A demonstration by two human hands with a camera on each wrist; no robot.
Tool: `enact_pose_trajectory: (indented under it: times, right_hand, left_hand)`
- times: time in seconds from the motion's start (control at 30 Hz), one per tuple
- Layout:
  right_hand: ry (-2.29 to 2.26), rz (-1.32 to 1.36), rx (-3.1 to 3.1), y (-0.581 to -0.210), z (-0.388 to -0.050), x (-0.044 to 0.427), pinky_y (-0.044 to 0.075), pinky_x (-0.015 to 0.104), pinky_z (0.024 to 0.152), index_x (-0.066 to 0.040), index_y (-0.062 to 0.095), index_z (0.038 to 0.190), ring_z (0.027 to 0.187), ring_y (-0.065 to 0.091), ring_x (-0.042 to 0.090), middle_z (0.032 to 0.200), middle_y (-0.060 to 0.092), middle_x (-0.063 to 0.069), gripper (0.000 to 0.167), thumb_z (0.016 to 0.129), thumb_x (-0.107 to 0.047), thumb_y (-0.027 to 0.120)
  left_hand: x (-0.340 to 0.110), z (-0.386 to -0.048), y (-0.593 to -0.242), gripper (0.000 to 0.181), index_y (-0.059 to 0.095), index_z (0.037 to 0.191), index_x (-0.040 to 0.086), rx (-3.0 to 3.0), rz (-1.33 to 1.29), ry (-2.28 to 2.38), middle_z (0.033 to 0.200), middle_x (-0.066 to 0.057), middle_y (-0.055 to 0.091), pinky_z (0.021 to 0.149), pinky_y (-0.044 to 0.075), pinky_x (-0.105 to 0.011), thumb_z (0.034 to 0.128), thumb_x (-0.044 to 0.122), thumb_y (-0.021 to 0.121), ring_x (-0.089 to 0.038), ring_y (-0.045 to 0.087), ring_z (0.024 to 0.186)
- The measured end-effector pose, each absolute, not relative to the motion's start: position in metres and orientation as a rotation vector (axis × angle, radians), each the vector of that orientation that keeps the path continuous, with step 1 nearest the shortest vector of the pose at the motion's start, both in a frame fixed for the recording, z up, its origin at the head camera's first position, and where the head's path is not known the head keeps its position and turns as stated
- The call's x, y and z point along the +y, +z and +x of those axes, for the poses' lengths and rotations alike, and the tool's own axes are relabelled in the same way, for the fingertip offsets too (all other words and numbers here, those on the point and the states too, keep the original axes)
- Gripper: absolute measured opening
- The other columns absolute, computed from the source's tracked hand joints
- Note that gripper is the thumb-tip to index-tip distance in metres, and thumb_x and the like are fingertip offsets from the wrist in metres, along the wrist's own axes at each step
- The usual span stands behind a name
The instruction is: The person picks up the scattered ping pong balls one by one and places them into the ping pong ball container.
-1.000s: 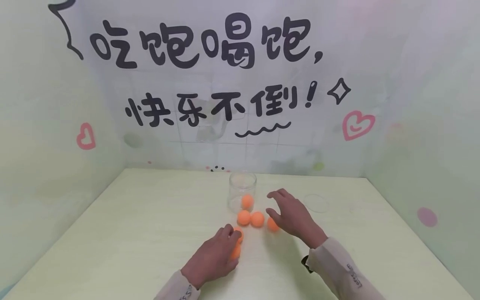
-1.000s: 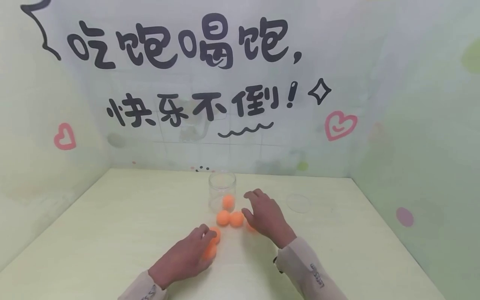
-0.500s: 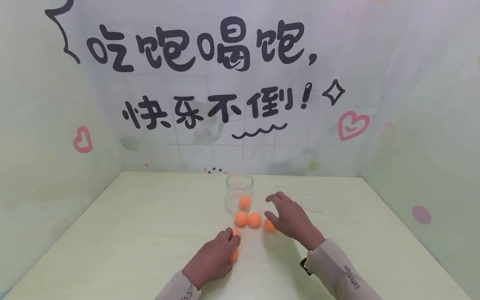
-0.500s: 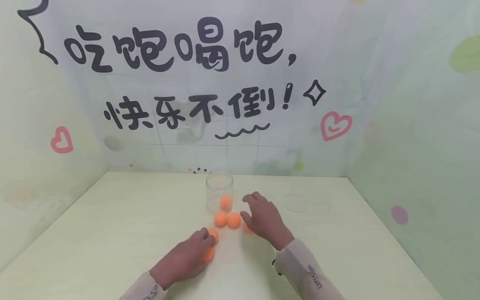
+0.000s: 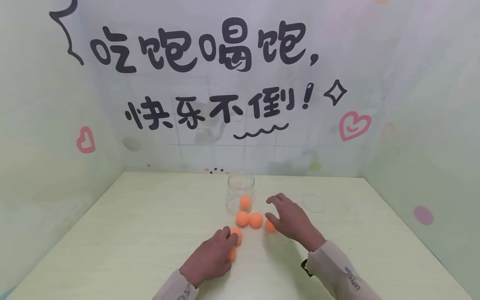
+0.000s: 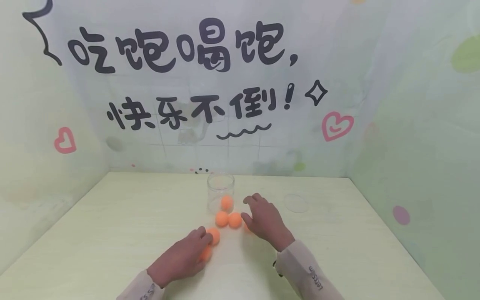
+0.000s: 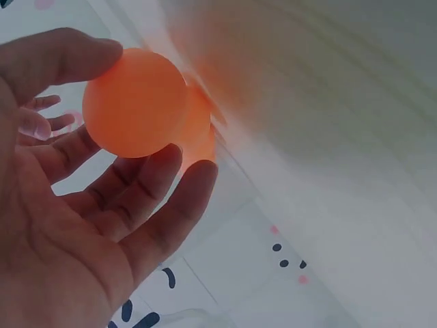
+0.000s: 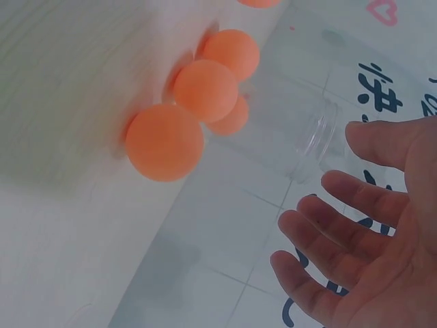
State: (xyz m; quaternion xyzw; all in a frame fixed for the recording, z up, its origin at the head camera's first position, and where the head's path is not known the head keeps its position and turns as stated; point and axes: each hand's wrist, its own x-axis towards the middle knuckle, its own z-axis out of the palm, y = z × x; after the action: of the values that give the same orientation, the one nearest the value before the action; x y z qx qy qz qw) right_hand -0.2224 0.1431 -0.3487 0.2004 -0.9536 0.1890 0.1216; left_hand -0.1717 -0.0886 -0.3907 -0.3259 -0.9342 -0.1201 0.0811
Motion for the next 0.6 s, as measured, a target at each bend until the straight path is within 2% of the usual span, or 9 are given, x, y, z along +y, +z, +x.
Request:
enact_pose_trajectory:
  times: [0.33,0.47,0.6]
  right_hand:
    - [0.568,0.583,-2.792,-0.349,-0.216,0.144,0.049,0.034,0.068,-0.007,0.062,0.110,0.073,0.058,0.016,0.110,0.060,0.007,0.027,0.086,-0.018,0.067]
    - [0.570,0.585,-2.794,-0.351,-0.214,0.144,0.049,0.034,0.069,-0.008,0.062,0.110,0.074,0.058,0.015,0.110,0.060,0.006,0.027,0.086,-0.018,0.068]
    - [0.567,0.613,-2.784,-0.354,-0.210,0.145,0.047,0.031,0.065,-0.008,0.061,0.111,0.069,0.055,0.012,0.110,0.060,0.006,0.026,0.086,-0.017,0.067]
  left_hand:
    - [-0.100,-0.183,-0.366,0.024,0.051,0.095,0.007,-2.820,-0.891,-0.433,0.081,0.001,0.036,0.054,0.034,-0.020,0.0772,0.008,0.067,-0.012,0.035,0.069]
    - [-0.107,-0.191,-0.355,0.025,0.054,0.100,0.008,-2.842,-0.798,-0.443,0.083,0.002,0.041,0.055,0.036,-0.021,0.0781,0.010,0.066,-0.011,0.038,0.071]
    - [-0.115,-0.198,-0.343,0.028,0.054,0.102,0.008,-2.813,-0.733,-0.438,0.085,0.001,0.043,0.056,0.038,-0.020,0.0775,0.009,0.067,-0.010,0.040,0.071]
